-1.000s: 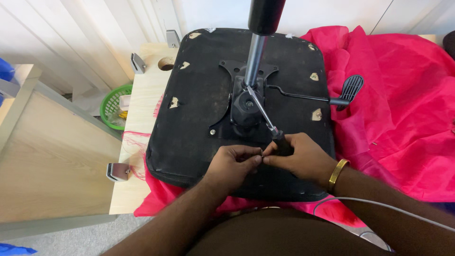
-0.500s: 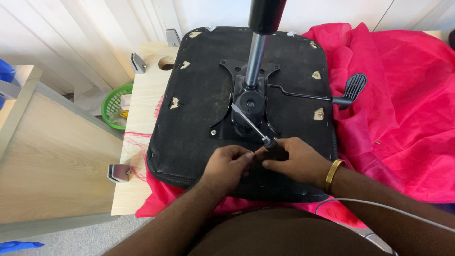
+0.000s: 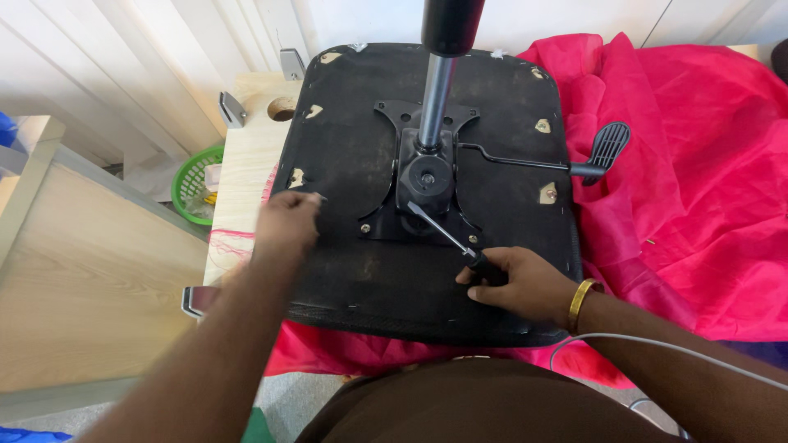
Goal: The person uses a screwdriver to remove screws from the underside of an office chair seat. They unscrew multiple fasteners from the central mounting plate and the seat corners, placing the screws on a nearby pink cloth.
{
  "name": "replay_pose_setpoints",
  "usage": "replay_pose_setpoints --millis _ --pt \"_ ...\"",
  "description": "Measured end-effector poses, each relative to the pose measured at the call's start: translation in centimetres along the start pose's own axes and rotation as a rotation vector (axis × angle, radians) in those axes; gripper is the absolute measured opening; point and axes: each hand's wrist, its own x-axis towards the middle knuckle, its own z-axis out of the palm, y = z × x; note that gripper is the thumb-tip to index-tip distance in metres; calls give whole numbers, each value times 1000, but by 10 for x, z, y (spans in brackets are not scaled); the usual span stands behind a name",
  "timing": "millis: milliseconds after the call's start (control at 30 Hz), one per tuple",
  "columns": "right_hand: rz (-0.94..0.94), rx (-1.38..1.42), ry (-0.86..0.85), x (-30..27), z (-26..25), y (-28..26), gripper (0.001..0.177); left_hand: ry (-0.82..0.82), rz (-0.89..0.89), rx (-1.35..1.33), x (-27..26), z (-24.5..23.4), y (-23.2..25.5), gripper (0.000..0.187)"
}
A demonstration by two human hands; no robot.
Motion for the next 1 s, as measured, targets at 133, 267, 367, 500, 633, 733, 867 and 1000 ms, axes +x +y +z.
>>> replay_pose_setpoints --millis 133,267,367,500,633,733,867,1000 --pt "-43 -77 22 -7 0 -5 22 52 -131 -81 53 -26 -3 22" --pt "-97 -266 93 -14 -4 -9 18 47 -164 18 79 -42 -9 19" --pt "-102 -277 130 -18 -12 -4 15 44 -219 48 83 -54 -30 19" --pt "-69 -262 201 -25 -27 18 14 54 -426 -280 72 -60 -76 19" --pt "-175 -441 381 -40 -40 45 13 146 -531 -599 45 -57 -108 18" --pt "37 -456 518 -57 -53 61 15 133 -544 -858 26 -46 -105 23" --pt "218 -60 368 -61 -65 69 23 177 -553 -657 12 -48 -83 26" --pt "228 -42 371 -39 -59 76 19 136 -565 -466 8 -49 -64 35"
